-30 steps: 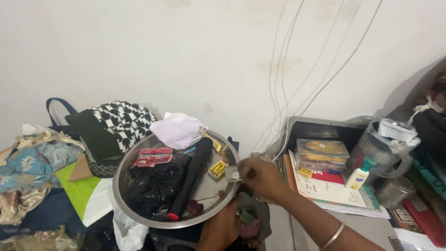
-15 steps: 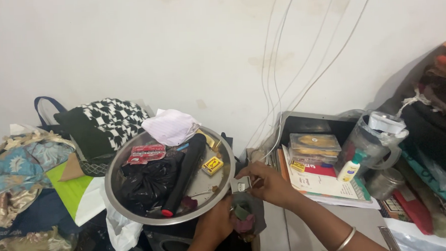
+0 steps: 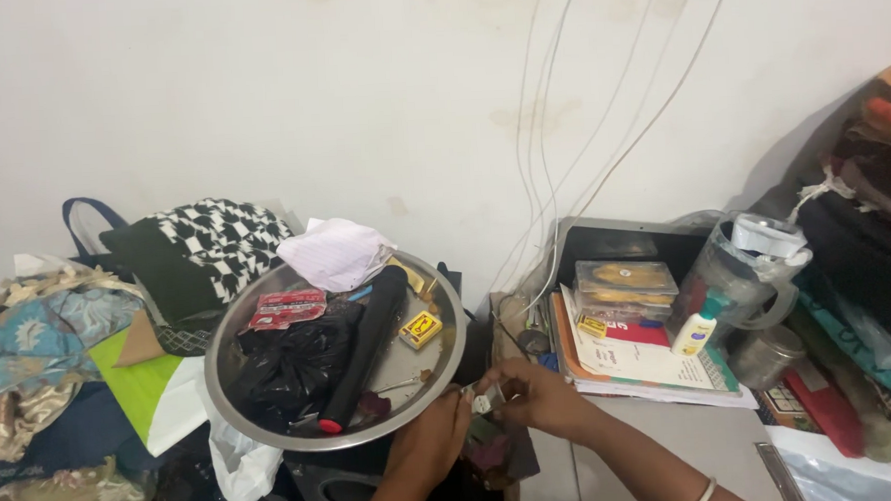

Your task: The person sorts through a metal tray filled with various items, including snack packets, papers, and small containers. They pick up items one by one, inspect them, and place them onto a nearby table or back into the tray.

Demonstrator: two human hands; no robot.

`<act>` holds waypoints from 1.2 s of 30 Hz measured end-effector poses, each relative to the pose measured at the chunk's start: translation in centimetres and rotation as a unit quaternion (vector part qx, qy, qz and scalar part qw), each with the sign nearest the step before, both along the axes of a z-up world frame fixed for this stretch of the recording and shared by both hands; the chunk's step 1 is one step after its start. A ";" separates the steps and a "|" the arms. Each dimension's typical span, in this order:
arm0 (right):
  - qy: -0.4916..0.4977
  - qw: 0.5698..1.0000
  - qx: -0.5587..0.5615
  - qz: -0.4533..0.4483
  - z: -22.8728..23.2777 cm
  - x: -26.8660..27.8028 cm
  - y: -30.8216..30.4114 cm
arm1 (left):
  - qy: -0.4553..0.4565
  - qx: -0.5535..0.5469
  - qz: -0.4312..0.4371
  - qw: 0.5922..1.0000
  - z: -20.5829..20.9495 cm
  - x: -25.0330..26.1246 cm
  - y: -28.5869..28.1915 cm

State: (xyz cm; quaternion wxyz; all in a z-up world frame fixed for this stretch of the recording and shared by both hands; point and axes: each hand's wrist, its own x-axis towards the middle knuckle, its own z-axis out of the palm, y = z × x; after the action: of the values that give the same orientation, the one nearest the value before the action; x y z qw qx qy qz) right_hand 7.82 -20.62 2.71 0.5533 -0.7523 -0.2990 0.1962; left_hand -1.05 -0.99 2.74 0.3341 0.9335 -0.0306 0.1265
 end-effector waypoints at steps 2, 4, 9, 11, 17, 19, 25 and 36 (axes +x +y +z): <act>-0.002 1.000 0.006 0.000 -0.5 -0.1 0.3 | 0.013 0.013 0.006 1.000 0.0 0.0 -0.1; -0.074 0.993 -0.063 -0.065 -1.2 0.1 0.9 | -0.017 0.015 0.003 1.000 0.1 0.1 0.0; -0.184 0.967 -0.128 -0.123 1.3 -1.8 2.1 | 0.021 0.000 0.005 1.000 0.4 -0.2 -0.1; -0.207 0.962 -0.137 -0.115 1.4 -1.4 1.6 | -0.003 0.015 0.005 1.000 0.4 -0.2 -0.1; 0.056 0.997 -0.057 0.007 2.5 -0.8 -0.7 | 0.022 0.019 0.008 1.000 -0.1 -0.3 0.1; -0.119 0.975 -0.186 0.018 3.3 -1.7 -0.6 | -0.073 -0.012 -0.042 0.996 -0.6 -0.1 0.4; -0.406 0.880 -0.246 0.011 5.8 -4.9 0.9 | -0.066 0.003 -0.029 0.997 -1.3 0.2 0.5; -0.111 0.982 -0.018 -0.155 3.1 10.9 -9.6 | -0.053 -0.004 -0.048 0.997 -2.3 0.8 0.7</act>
State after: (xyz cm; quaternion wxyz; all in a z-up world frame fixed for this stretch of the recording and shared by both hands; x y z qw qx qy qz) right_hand 18.71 -30.21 5.79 0.5264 -0.8166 -0.2350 0.0291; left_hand -0.24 -0.26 0.42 0.3417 0.9215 -0.0923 0.1599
